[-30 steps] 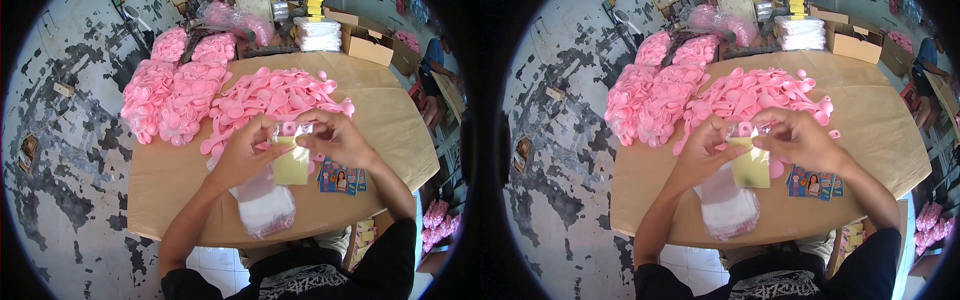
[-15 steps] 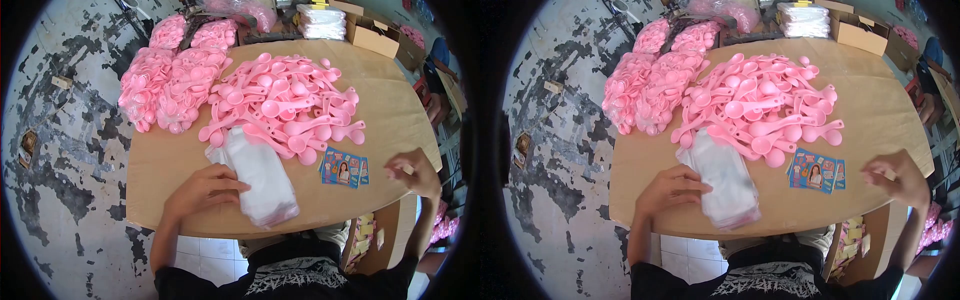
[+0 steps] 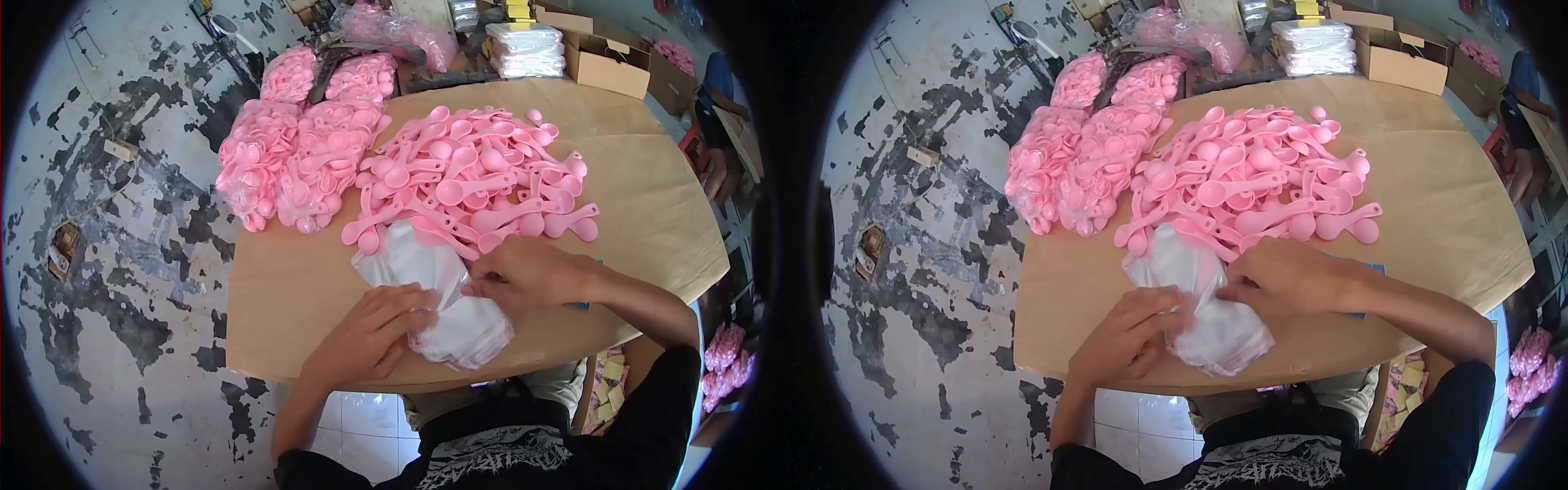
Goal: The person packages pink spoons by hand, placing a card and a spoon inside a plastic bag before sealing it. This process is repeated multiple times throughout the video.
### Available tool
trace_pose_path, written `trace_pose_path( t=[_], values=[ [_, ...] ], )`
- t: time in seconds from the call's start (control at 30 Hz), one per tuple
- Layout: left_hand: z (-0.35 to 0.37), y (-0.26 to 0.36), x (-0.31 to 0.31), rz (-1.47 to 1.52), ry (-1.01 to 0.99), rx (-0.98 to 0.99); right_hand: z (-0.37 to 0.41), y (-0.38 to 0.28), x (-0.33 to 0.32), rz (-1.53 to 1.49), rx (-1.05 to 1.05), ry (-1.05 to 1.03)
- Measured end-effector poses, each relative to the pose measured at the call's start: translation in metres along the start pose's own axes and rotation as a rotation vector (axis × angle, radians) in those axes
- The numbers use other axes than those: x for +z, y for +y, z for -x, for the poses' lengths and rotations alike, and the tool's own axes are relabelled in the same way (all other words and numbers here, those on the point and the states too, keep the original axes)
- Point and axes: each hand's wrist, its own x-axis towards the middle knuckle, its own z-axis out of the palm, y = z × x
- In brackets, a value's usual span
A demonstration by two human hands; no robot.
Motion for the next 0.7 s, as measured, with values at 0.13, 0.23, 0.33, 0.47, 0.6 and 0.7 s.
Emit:
trace_pose_path(
  t=[0.13, 0.23, 0.33, 0.47, 0.6, 0.7],
  values=[
    [-0.003, 0.001, 0.008, -0.023, -0.005, 0.0, 0.009, 0.01, 0.003, 0.113, -0.006, 0.068],
    [-0.001, -0.001, 0.004, -0.039, -0.052, -0.003, 0.018, 0.018, -0.011, 0.135, -0.096, 0.228],
    [-0.003, -0.002, -0.003, 0.023, -0.109, -0.002, 0.029, 0.029, -0.022, -0.085, -0.22, 0.406],
    [-0.043, 0.039, -0.013, 0.567, 0.022, -0.094, 0.052, 0.005, -0.031, -0.498, -0.215, 0.398],
    [-0.088, 0.041, 0.012, 1.135, 0.085, -0.42, 0.06, -0.002, -0.027, -0.243, -0.226, 0.331],
    [-0.114, 0.019, 0.013, 1.332, 0.182, -0.346, 0.072, 0.036, -0.02, 0.045, -0.166, 0.375]
  ],
)
